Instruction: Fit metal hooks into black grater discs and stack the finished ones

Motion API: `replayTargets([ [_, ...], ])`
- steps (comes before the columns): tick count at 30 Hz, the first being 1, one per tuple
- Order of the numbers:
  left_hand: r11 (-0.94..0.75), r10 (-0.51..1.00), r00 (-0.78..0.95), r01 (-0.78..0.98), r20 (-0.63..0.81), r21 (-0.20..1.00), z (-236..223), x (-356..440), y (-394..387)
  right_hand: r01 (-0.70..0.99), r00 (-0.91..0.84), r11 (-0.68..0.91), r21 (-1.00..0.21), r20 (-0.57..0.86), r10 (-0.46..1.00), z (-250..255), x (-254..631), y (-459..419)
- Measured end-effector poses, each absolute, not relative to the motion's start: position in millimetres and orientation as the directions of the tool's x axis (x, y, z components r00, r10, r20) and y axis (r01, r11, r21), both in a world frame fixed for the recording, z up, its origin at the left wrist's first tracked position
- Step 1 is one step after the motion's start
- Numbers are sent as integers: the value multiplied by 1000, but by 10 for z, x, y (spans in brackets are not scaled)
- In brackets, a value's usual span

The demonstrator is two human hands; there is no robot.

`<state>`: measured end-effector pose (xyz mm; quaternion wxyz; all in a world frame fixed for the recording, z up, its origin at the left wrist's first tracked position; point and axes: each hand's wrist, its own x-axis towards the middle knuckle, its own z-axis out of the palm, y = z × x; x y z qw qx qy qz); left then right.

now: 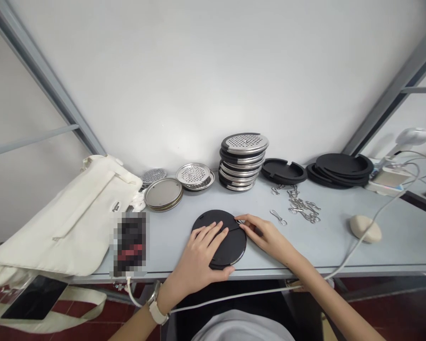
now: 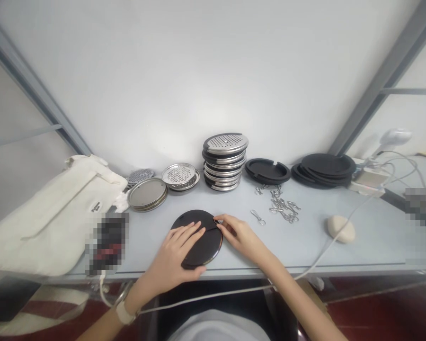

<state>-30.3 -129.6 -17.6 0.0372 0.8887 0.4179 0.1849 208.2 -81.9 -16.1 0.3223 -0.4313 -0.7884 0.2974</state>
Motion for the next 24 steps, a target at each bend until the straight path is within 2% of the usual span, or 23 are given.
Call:
replayTargets([
  [24, -648, 757, 583, 728, 295, 225, -168, -300, -1297, 503, -401, 453, -736, 265, 877, -170, 2083, -827],
])
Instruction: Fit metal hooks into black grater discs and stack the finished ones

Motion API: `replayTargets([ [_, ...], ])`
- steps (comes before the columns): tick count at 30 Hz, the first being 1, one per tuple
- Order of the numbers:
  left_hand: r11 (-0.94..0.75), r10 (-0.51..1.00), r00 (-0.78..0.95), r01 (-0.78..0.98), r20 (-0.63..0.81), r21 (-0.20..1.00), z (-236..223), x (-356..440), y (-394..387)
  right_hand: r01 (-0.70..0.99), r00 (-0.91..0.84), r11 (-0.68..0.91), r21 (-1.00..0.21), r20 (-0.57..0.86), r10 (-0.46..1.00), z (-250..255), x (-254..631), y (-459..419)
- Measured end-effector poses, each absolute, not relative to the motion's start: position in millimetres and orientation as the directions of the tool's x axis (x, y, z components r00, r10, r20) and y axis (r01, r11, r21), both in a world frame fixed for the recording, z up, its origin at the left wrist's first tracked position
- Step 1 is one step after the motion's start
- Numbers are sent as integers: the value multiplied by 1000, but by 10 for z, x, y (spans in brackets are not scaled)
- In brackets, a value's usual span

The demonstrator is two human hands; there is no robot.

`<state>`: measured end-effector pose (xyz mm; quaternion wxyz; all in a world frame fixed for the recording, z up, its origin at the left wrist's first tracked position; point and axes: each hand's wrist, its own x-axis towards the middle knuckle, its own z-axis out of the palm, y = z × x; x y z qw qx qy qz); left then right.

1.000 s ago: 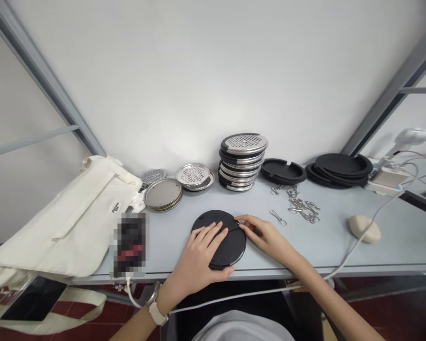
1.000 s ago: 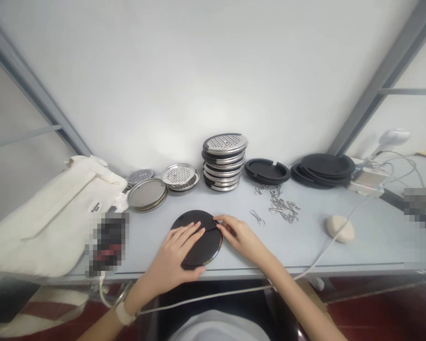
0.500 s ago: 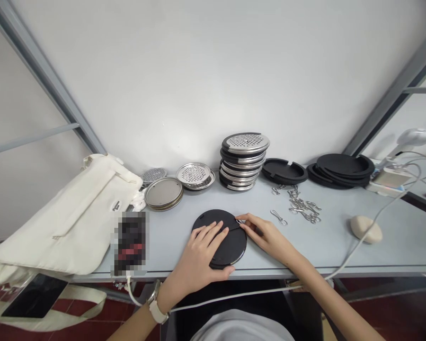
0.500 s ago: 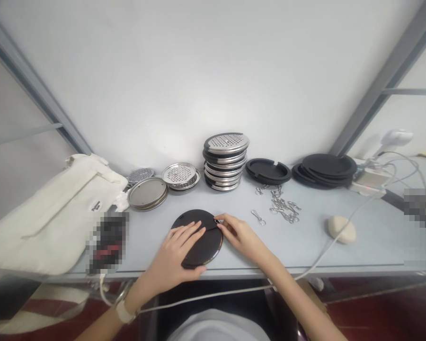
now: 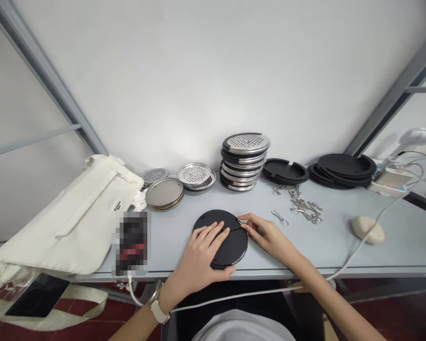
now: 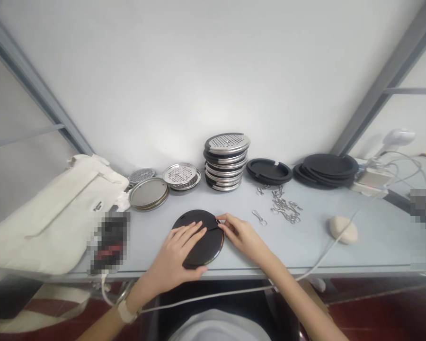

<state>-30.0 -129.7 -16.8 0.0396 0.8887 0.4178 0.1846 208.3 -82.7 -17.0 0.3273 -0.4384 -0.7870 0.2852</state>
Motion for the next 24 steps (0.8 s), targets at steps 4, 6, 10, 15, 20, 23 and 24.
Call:
replayTargets([
  [4, -648, 757, 581, 728, 299, 226, -174, -302, -1298, 500, -390, 453, -738, 276, 879, -194, 2090, -818],
  [6, -646, 758, 579, 729, 300, 225, -173, -303, -1298, 489, -383, 454, -744, 284, 879, -201, 2091, -817],
  [10, -645, 760, 582, 731, 290, 222, -163, -303, -1297, 486, -378, 440, -755, 272, 885, -198, 2087, -817],
  [15, -641, 764, 580, 733, 281, 227, -157, -300, -1297, 489, -381, 429, -760, 256, 888, -190, 2085, -818],
  [20, -644, 762, 586, 731, 277, 227, -165, -303, -1297, 484, -390, 424, -765, 245, 888, -182, 2083, -825],
  [23, -643, 762, 583, 732, 280, 226, -169, -303, -1298, 481, -394, 423, -768, 242, 887, -181, 2081, -825],
  [24, -643, 762, 582, 732, 283, 226, -169, -303, -1299, 481, -395, 423, -768, 241, 886, -183, 2081, -825],
])
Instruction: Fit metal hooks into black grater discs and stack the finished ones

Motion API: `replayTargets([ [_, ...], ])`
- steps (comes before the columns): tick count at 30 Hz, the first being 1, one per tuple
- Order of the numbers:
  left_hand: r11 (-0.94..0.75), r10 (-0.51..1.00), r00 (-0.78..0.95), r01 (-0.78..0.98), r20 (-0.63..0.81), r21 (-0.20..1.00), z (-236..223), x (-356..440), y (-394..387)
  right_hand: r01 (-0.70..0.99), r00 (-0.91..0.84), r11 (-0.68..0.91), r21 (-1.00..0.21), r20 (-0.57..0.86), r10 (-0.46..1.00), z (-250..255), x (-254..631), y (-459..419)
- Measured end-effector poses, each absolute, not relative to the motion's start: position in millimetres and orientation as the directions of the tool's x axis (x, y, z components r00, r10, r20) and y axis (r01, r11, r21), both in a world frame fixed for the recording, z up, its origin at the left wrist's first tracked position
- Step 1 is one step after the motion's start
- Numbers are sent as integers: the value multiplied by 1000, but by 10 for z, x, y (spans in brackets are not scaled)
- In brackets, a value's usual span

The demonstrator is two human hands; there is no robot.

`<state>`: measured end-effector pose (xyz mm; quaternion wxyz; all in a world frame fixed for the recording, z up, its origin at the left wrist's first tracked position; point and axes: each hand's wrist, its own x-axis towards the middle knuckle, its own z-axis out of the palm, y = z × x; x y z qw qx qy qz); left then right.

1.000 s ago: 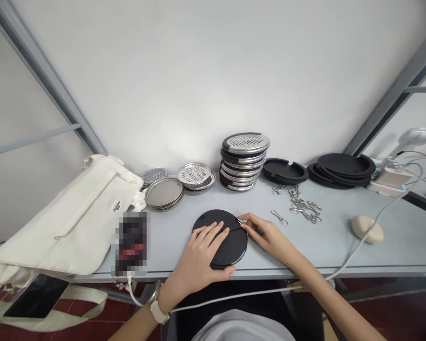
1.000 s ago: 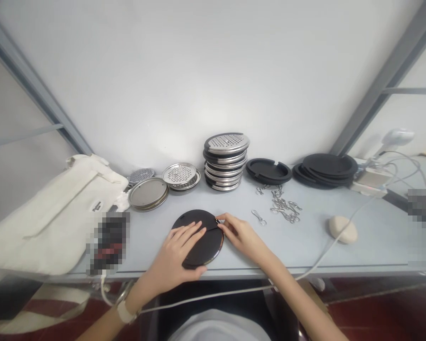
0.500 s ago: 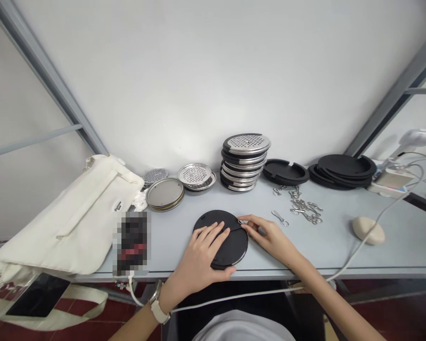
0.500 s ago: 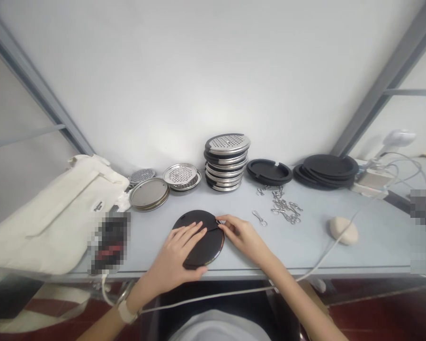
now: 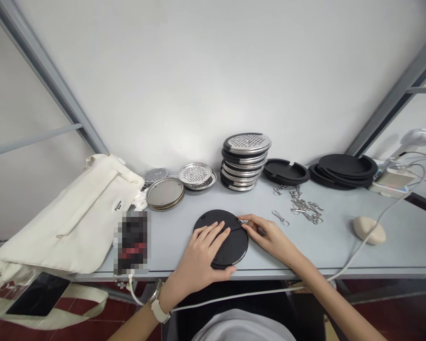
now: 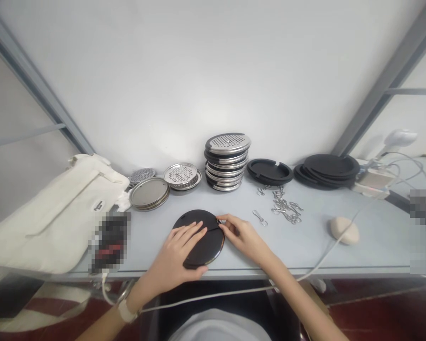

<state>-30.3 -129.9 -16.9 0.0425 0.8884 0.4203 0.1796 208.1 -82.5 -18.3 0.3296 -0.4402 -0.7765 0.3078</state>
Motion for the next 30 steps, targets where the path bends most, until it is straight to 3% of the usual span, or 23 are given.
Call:
replayTargets([
  [30, -643, 764, 588, 730, 266, 233, -160, -303, -1299, 489, -425, 433, -757, 226, 876, -190, 2081, -820],
])
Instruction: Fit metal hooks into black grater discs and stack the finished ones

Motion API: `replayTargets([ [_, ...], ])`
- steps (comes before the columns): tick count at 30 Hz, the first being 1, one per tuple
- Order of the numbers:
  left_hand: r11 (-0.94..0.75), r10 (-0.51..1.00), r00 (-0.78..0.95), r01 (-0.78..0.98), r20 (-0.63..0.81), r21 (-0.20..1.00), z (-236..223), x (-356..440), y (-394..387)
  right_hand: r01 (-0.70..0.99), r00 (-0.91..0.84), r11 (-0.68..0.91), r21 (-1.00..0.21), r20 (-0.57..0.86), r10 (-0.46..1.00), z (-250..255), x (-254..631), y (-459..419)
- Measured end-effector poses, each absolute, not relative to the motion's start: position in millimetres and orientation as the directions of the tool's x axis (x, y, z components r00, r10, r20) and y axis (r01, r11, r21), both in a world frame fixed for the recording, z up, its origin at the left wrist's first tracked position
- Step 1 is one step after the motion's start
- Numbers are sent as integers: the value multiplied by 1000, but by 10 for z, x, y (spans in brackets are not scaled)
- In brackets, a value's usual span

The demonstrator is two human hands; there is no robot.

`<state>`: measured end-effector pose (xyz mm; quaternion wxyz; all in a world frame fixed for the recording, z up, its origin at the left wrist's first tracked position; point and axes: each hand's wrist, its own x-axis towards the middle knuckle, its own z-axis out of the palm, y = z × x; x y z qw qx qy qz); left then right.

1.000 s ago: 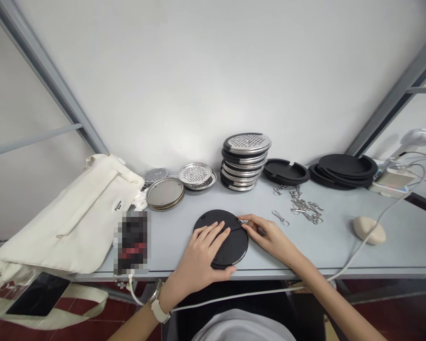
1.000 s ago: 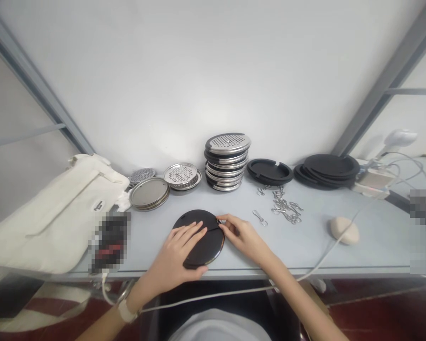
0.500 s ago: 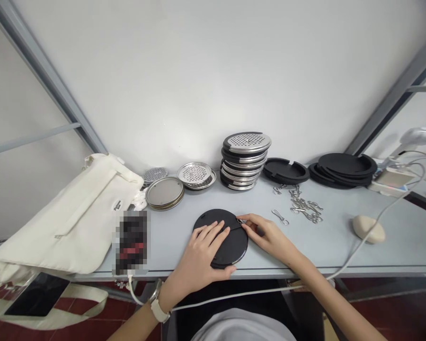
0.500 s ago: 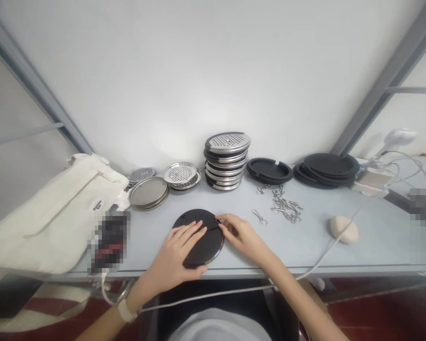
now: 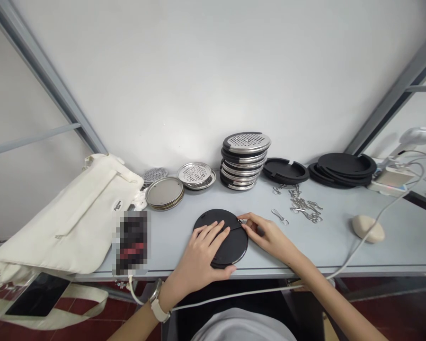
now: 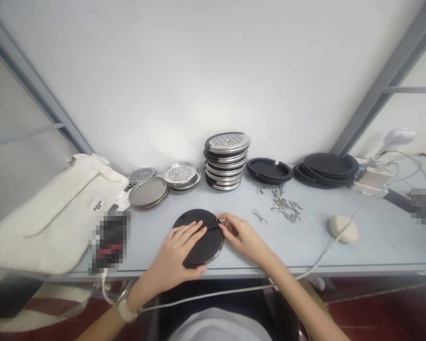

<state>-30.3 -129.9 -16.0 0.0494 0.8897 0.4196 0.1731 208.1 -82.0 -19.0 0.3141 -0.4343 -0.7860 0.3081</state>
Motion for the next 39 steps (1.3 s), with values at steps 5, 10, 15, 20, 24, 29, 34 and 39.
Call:
replayTargets([
  [5, -642, 764, 583, 733, 276, 227, -157, -297, -1298, 484, -428, 432, -761, 224, 875, -188, 2084, -825],
  [10, -642, 764, 588, 733, 265, 224, -167, -302, -1291, 488, -425, 439, -754, 233, 874, -197, 2089, -829],
  [15, -641, 764, 586, 735, 269, 219, -170, -304, -1290, 486, -424, 423, -765, 217, 879, -185, 2086, -835],
  [20, -647, 759, 587, 728, 283, 226, -166, -302, -1296, 477, -428, 420, -772, 214, 878, -189, 2087, -832],
  [24, -647, 760, 586, 725, 282, 237, -164, -305, -1299, 472, -430, 427, -772, 221, 875, -186, 2089, -832],
  [29, -646, 761, 587, 726, 276, 237, -165, -303, -1295, 483, -421, 425, -765, 223, 879, -187, 2093, -835],
  [34, -650, 757, 591, 723, 279, 233, -163, -304, -1290, 476, -405, 425, -770, 237, 883, -206, 2094, -830],
  [39, -651, 756, 592, 723, 279, 229, -169, -306, -1287, 489, -412, 440, -753, 244, 878, -196, 2092, -829],
])
